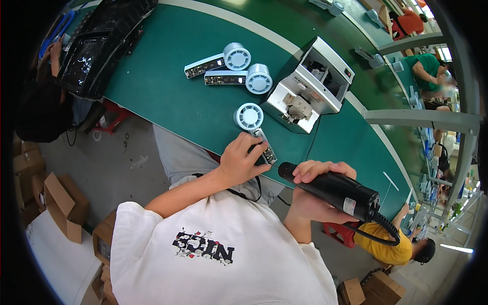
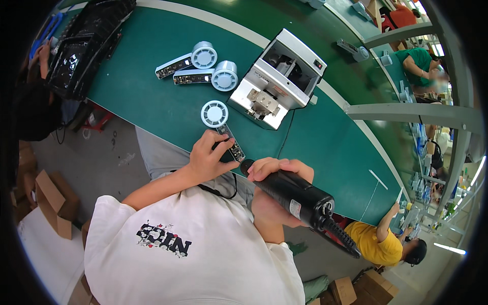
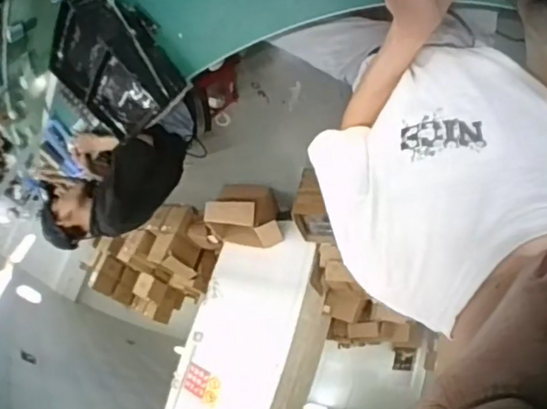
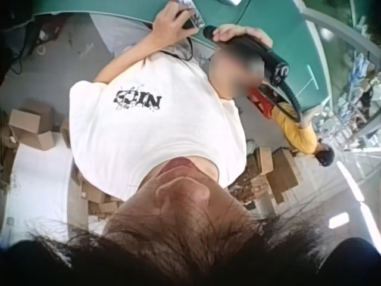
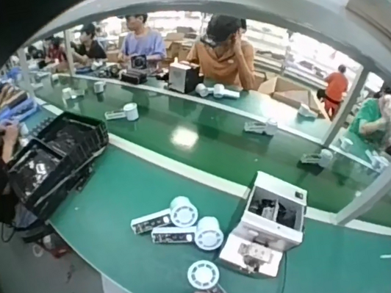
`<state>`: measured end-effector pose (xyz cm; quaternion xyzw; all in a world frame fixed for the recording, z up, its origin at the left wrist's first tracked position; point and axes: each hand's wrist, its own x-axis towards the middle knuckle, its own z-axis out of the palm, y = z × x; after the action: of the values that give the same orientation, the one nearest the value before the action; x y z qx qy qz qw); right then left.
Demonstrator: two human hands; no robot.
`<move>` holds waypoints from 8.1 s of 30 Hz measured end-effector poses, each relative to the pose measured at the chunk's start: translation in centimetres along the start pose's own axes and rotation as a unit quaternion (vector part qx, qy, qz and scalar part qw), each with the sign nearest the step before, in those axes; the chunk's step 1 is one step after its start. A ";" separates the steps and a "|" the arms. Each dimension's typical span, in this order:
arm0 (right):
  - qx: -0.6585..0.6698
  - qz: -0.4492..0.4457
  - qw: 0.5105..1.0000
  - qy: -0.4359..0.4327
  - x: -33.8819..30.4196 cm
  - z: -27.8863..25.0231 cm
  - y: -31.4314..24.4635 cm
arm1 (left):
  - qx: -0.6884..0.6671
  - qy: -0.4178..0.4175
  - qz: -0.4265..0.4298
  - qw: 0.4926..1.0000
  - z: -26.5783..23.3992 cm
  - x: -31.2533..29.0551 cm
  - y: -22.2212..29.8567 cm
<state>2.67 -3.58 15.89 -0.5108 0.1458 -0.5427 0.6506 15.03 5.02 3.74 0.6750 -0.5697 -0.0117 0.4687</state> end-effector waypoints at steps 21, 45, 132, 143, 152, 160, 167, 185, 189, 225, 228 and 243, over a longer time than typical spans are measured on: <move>-0.068 -0.095 0.982 -0.146 -0.6 -0.2 1.1 | 0.009 -0.006 0.008 1.000 0.2 -0.3 -0.2; 0.035 0.003 0.999 -0.009 7.4 1.0 0.9 | -0.006 0.013 0.034 0.999 -0.7 0.3 0.0; 0.005 -0.037 0.999 0.019 1.5 -1.6 1.9 | 0.006 0.017 0.046 0.999 0.0 -0.5 -0.4; 0.009 -0.024 1.000 -0.012 2.1 -1.4 1.7 | 0.004 0.025 0.042 0.999 0.1 -0.5 -0.4; 0.020 -0.032 0.998 -0.041 2.0 -1.7 1.7 | 0.008 0.020 0.041 0.999 -0.1 -0.4 -0.2; 0.034 -0.016 0.998 -0.044 2.3 -1.7 1.6 | 0.011 0.023 0.039 0.999 0.1 -0.6 -0.2; 0.024 -0.031 0.996 -0.074 2.5 -1.9 1.9 | 0.017 0.019 0.040 0.999 0.1 -0.4 -0.2; 0.039 0.014 0.988 -0.148 3.2 -2.0 1.1 | 0.003 0.020 0.042 0.999 -0.1 -0.7 -0.3; 0.039 -0.017 0.982 -0.187 3.1 -2.0 1.6 | 0.002 0.023 0.047 0.999 -0.2 -0.6 -0.2; 0.054 0.012 0.997 -0.047 6.8 5.8 2.7 | -0.040 0.055 0.056 0.996 -0.6 -0.8 -0.8; 0.060 0.024 0.997 -0.053 6.4 5.6 3.9 | -0.038 0.059 0.056 0.996 -0.6 -0.5 -0.8; 0.036 0.006 0.995 -0.094 4.9 5.7 5.5 | -0.041 0.052 0.053 0.996 -0.7 -0.7 -0.6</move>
<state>11.79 -5.49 15.58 -0.5347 0.0672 -0.4934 0.6827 15.58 5.99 3.37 0.6234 -0.5789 0.0247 0.5250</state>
